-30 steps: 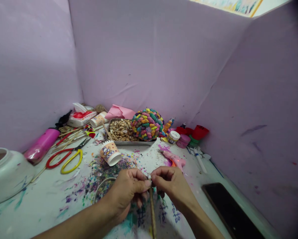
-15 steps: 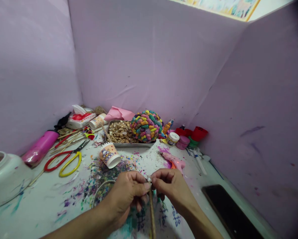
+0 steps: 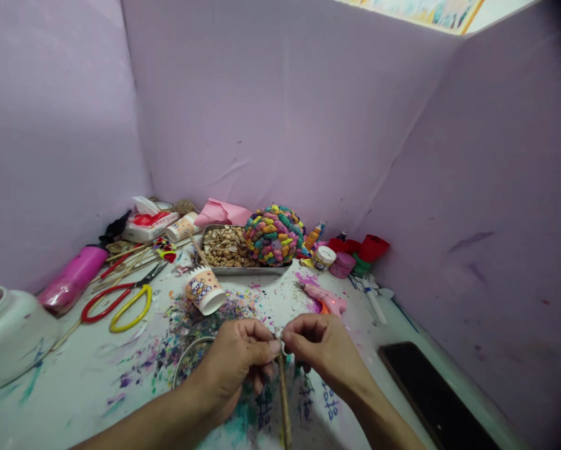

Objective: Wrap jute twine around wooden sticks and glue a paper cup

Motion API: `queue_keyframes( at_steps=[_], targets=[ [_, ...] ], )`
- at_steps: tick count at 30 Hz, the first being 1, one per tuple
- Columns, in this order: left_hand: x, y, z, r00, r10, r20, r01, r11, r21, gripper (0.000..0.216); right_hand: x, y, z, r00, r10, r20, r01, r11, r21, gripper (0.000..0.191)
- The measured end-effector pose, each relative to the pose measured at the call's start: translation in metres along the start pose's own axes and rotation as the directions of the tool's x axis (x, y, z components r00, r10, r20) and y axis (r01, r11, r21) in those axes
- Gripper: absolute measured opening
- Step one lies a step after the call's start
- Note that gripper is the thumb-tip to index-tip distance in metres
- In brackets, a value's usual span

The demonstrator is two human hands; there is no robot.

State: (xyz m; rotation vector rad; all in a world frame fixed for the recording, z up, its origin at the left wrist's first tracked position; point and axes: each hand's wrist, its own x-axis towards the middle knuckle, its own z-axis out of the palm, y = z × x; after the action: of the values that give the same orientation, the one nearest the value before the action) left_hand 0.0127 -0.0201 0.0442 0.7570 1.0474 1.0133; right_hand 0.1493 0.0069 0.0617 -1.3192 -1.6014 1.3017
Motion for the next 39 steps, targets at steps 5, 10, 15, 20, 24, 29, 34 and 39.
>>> queue_keyframes(
  at_steps=[5,10,15,20,24,29,34,39],
  targets=[
    [0.001,0.000,0.000,1.000,-0.006,0.011,0.006,1.000,0.014,0.018,-0.001,-0.001,0.004,1.000,-0.004,-0.023,0.004,1.000,-0.029,0.008],
    [0.000,0.005,-0.001,1.000,-0.019,0.022,0.018,0.999,0.045,0.016,-0.002,-0.002,0.007,0.999,-0.024,-0.023,0.023,1.000,-0.018,0.008],
    [-0.003,0.015,-0.002,0.998,-0.045,0.050,0.038,0.991,0.131,0.017,-0.003,-0.004,0.009,1.000,-0.018,-0.018,0.017,1.000,-0.025,0.008],
    [-0.009,0.029,-0.001,0.996,-0.045,0.081,0.017,0.949,0.314,0.015,-0.008,-0.007,0.011,0.999,-0.045,0.020,0.045,0.999,-0.004,0.009],
    [-0.014,0.040,-0.001,0.995,-0.089,0.046,0.054,0.862,0.504,0.019,-0.012,-0.009,0.012,0.993,-0.103,0.049,0.104,0.995,-0.013,0.008],
    [-0.020,0.049,-0.006,0.982,-0.143,0.126,0.042,0.806,0.590,0.019,-0.017,-0.012,0.012,0.988,-0.117,0.098,0.115,0.993,0.024,0.010],
    [-0.023,0.051,-0.008,0.959,-0.194,0.206,0.023,0.780,0.626,0.022,-0.022,-0.015,0.012,0.987,-0.117,0.106,0.118,0.993,-0.010,0.011],
    [-0.026,0.052,-0.005,0.971,-0.183,0.156,0.030,0.737,0.675,0.018,-0.023,-0.014,0.012,0.978,-0.180,0.105,0.187,0.981,-0.056,0.011]
  ],
)
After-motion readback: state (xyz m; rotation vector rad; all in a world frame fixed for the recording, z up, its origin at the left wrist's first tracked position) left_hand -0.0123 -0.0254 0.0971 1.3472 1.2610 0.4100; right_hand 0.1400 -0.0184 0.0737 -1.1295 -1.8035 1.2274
